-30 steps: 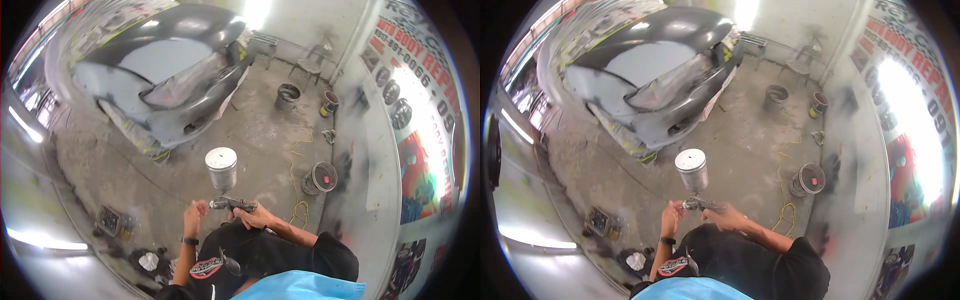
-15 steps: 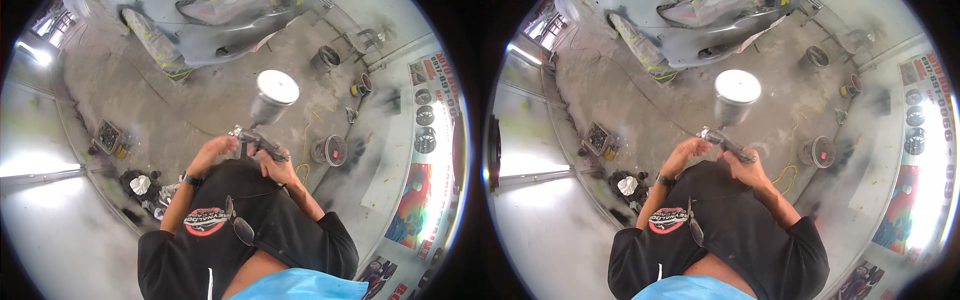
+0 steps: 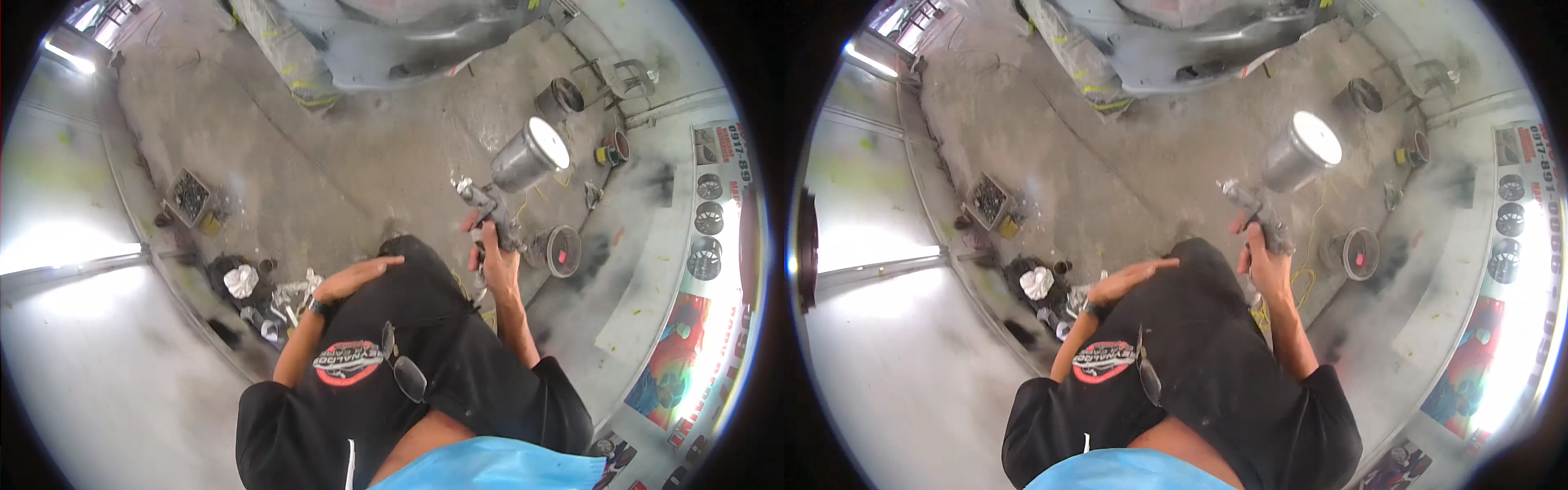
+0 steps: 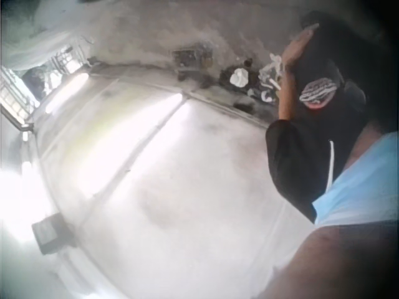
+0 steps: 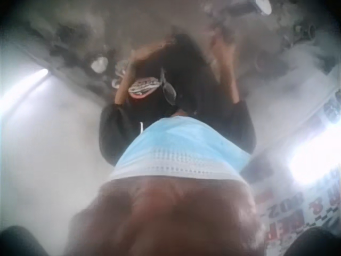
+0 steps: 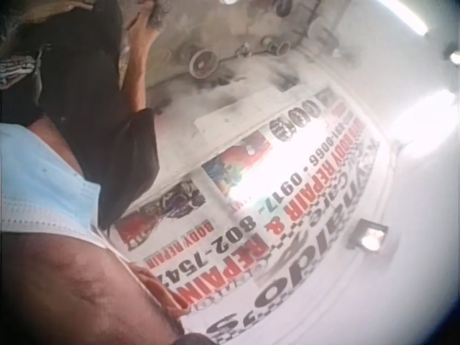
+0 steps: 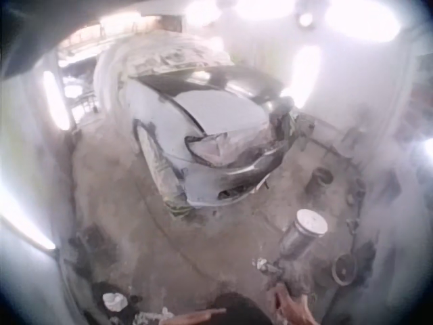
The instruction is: The person wipes down a car with a cloth, flips light switches on a wall, and holds a paint spray gun while touching the car body by hand.
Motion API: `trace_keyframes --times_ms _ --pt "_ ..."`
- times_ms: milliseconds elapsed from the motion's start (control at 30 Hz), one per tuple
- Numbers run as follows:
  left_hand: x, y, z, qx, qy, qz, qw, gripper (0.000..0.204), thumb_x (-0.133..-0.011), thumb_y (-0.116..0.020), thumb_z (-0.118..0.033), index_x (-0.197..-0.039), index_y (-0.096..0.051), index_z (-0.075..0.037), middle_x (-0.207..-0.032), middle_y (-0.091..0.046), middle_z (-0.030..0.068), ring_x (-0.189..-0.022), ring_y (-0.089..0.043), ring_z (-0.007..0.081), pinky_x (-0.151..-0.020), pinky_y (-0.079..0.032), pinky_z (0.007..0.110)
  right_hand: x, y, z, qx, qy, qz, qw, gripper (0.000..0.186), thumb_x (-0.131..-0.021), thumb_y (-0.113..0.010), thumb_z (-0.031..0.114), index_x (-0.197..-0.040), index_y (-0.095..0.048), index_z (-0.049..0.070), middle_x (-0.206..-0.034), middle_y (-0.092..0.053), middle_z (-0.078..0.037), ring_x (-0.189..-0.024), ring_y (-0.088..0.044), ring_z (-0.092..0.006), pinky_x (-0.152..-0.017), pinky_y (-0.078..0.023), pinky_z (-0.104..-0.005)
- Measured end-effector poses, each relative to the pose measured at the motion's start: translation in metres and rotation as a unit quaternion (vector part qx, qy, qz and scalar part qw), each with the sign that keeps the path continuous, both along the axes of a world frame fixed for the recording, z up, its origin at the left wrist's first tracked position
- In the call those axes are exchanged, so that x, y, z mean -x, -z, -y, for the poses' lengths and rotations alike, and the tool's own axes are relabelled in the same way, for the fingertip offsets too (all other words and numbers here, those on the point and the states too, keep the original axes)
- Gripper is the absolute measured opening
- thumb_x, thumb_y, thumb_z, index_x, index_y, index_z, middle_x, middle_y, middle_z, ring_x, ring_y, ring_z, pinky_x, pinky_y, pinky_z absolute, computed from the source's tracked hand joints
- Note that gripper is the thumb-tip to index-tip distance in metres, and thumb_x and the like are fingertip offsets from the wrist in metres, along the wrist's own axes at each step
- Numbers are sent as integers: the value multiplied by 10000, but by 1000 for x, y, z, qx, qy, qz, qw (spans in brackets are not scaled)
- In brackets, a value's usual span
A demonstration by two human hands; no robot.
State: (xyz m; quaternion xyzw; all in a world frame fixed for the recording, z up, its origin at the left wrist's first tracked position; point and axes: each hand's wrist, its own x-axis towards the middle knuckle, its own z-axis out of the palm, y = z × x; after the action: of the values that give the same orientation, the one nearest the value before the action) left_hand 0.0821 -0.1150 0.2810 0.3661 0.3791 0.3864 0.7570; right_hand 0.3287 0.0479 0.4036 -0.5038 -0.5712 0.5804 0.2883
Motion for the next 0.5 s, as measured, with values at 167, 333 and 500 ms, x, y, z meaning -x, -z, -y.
trace_keyframes --times_ms 167,333,500 --pt "7 -11 -36 -7 28 -27 999 671 -1093 -417 -498 -1549 -426 -7 -1615 -411 121 -1483 -370 241 -1233 -251 370 -3 12 -20 -15 20 -95 995 537 -1083 -451 483 -1174 -650 -8 -995 -694 -68 -461 -535 -96 -419 -384 -257" --pt "9 -12 -69 3 20 -79 997 593 -1098 -452 -443 -1514 -485 -20 -1530 -518 118 -1442 -429 218 -1202 -302 342 0 14 -47 -13 6 -93 996 577 -1066 -469 534 -1132 -665 -4 -935 -676 -45 -453 -537 -91 -421 -386 -255" --pt "-5 2 -118 81 -114 -36 990 517 -1101 -472 -387 -1420 -557 11 -1368 -638 129 -1258 -601 207 -1075 -455 331 -12 33 -65 13 -22 -84 996 524 -1066 -502 479 -1097 -680 -13 -856 -664 -23 -460 -530 -83 -451 -421 -257"
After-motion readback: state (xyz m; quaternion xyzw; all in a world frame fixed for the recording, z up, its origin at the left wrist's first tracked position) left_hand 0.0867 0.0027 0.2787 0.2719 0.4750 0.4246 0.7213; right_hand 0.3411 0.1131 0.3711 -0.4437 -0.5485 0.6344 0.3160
